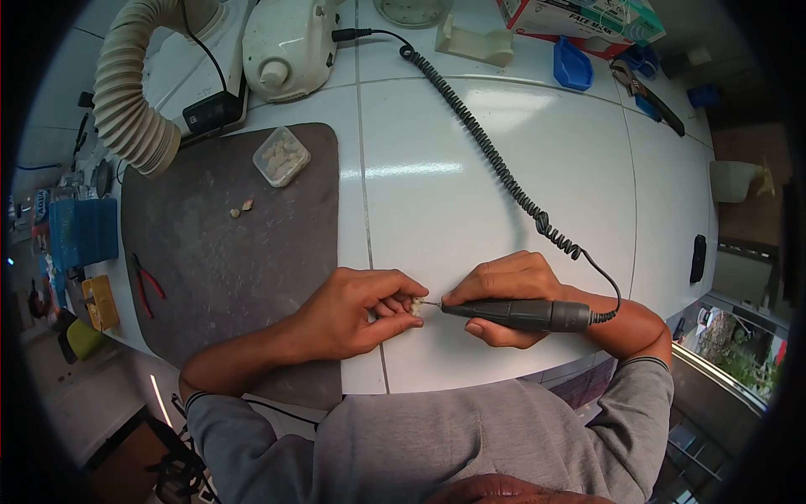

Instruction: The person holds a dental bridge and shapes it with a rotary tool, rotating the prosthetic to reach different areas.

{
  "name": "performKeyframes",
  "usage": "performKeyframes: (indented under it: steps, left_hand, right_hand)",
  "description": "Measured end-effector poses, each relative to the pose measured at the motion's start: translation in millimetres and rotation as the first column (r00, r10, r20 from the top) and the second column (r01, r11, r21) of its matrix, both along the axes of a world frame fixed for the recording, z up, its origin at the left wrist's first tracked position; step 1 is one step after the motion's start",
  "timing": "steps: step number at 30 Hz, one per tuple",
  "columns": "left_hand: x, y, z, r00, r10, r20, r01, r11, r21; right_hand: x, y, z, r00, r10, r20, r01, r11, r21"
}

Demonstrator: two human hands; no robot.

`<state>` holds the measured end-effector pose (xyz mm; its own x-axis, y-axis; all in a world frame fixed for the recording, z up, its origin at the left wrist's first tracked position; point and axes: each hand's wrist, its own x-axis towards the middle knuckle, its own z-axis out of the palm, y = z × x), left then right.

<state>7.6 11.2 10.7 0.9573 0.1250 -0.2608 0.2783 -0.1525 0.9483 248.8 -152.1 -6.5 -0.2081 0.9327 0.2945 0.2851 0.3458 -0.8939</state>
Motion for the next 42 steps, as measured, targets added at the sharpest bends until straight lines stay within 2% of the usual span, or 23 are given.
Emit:
performKeyframes:
  steps: [18,24,30,42]
  left_hand:
    - [0.4,-0.1,0.4,1.0,-0.007,-0.002,0.007,1.0,-0.001]
    - [0.5,-1.0,0.7,1.0,0.007,-0.004,-0.007,1.0,-0.004]
    - [1.7,-0.7,1.8,0.999,0.017,-0.036,-0.018,1.0,-0.016]
    - [-0.6,-1.7,-1.9,1.0,0.024,-0.017,-0.024,1.0,-0.005]
  right_hand:
    - [-0.2,0.4,0.2,1.0,0.002,0.001,-0.002,1.0,0.019]
    - [1.6,-1.0,1.7,0.999,0.033,-0.005,-0.033,0.999,-0.032]
    - [2.0,-0.4,-2.4,1.0,-0.006,-0.015,0.007,1.0,0.027]
    - [0.5,-1.0,-1.4,1.0,-0.026,0.004,0.026,1.0,0.003]
